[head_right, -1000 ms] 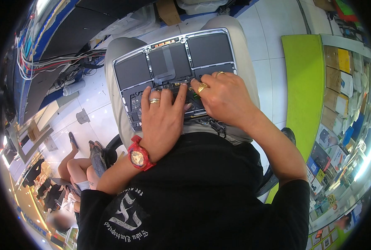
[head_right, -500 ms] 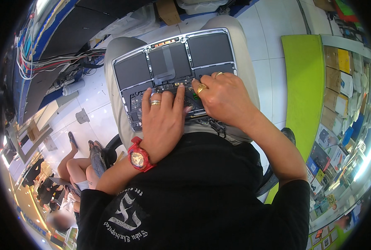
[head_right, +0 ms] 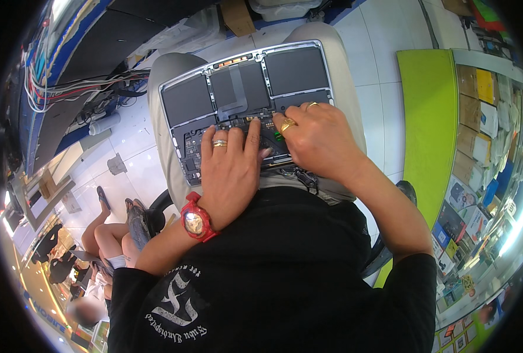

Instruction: The person repairs an open laptop on their lap using a screwdriver to manipulate internal components and connects a power adapter.

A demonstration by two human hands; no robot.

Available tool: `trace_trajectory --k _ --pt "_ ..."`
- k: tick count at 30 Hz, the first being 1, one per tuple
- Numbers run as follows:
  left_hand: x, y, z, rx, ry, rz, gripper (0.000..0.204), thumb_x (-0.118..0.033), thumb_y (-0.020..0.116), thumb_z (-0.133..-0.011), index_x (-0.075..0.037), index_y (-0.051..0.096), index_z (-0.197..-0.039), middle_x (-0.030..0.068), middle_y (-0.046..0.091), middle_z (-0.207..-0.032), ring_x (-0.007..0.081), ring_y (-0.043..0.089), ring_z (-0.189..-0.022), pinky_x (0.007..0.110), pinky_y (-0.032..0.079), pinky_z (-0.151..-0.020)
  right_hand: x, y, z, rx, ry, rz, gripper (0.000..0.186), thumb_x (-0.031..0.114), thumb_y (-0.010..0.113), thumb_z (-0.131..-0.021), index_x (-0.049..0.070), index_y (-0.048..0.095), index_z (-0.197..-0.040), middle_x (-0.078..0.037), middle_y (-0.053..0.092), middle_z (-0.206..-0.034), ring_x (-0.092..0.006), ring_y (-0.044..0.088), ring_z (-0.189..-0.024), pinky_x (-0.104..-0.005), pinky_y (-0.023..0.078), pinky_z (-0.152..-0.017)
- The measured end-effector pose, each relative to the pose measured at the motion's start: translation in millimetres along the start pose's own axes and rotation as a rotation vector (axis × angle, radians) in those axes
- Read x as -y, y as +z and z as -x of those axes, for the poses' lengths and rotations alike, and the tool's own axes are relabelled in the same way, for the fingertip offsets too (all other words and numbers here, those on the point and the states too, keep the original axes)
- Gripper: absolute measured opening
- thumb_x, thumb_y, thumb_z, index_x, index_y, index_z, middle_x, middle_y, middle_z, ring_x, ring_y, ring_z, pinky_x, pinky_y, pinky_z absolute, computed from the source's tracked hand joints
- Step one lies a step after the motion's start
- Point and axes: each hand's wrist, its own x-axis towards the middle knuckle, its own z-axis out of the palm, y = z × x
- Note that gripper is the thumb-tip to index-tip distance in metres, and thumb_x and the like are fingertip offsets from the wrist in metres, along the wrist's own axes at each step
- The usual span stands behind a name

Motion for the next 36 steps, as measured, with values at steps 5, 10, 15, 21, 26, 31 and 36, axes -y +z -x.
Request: trace_trajectory --k 5,10,15,21,26,31,36 --pt "1 -2 -2 0.003 0.003 0.012 0.051 -0.028 0.073 -0.101 -0.002 0.067 -0.144 0.0128 0.063 -0.109 0.0317 0.062 -0.107 0.054 0.042 -0.116 -1 -1 -1 0.023 -0.005 0.019 0.028 0.01 0.076 -0.082 0.004 0.08 -0.109 -0.006 0.07 -0.086 -0.0255 0.071 -0.078 -0.0404 0.056 -0.071" --pt "0 -2 -1 -0.003 0.005 0.008 0.05 -0.028 0.074 -0.101 -0.002 0.067 -0.143 0.0123 0.063 -0.109 0.0315 0.062 -0.107 0.055 0.041 -0.117 -2 4 1 -0.017 -0.044 0.071 0.037 0.007 0.077 -0.074 0.006 0.083 -0.111 -0.003 0.065 -0.084 -0.0239 0.066 -0.075 -0.0402 0.052 -0.067" --pt "0 -2 -1 -0.021 0.004 0.03 0.051 -0.029 0.074 -0.1 -0.002 0.067 -0.143 0.012 0.063 -0.108 0.0313 0.062 -0.106 0.055 0.04 -0.118 2 0 -3 0.017 -0.044 0.14 0.022 0.012 0.072 -0.083 0.006 0.079 -0.103 -0.005 0.068 -0.084 -0.0222 0.071 -0.078 -0.0381 0.053 -0.068" --pt "0 -1 -1 -0.01 0.013 0.027 0.053 -0.03 0.074 -0.1 -0.002 0.067 -0.145 0.0118 0.062 -0.109 0.0308 0.062 -0.105 0.056 0.04 -0.118 0 4 -1 -0.014 -0.039 0.124 0.032 0.009 0.075 -0.077 0.006 0.082 -0.108 -0.005 0.065 -0.084 -0.0239 0.066 -0.075 -0.039 0.052 -0.067" --pt "-3 -2 -2 0.0 0.008 -0.009 0.054 -0.032 0.073 -0.101 -0.002 0.066 -0.145 0.0117 0.062 -0.109 0.0307 0.061 -0.105 0.055 0.041 -0.117 1 4 -1 -0.011 -0.032 0.125 0.032 0.008 0.076 -0.076 0.006 0.082 -0.108 -0.005 0.065 -0.084 -0.0238 0.066 -0.074 -0.0396 0.052 -0.066" --pt "-4 -1 -4 0.0 0.006 -0.045 0.054 -0.034 0.073 -0.101 -0.004 0.066 -0.146 0.0116 0.062 -0.109 0.0305 0.062 -0.105 0.055 0.042 -0.116 0 -1 -2 0.014 0.049 0.004 0.033 0.006 0.077 -0.077 0.007 0.082 -0.11 -0.006 0.066 -0.085 -0.0268 0.069 -0.076 -0.0418 0.055 -0.068" --pt "-5 -2 -4 0.003 0.009 -0.07 0.055 -0.034 0.072 -0.101 -0.004 0.064 -0.146 0.0116 0.062 -0.109 0.0306 0.062 -0.104 0.056 0.043 -0.116 -6 -12 -1 -0.075 0.163 -0.066 0.032 0.009 0.078 -0.081 0.008 0.08 -0.113 -0.006 0.068 -0.088 -0.0284 0.072 -0.08 -0.0431 0.058 -0.072"
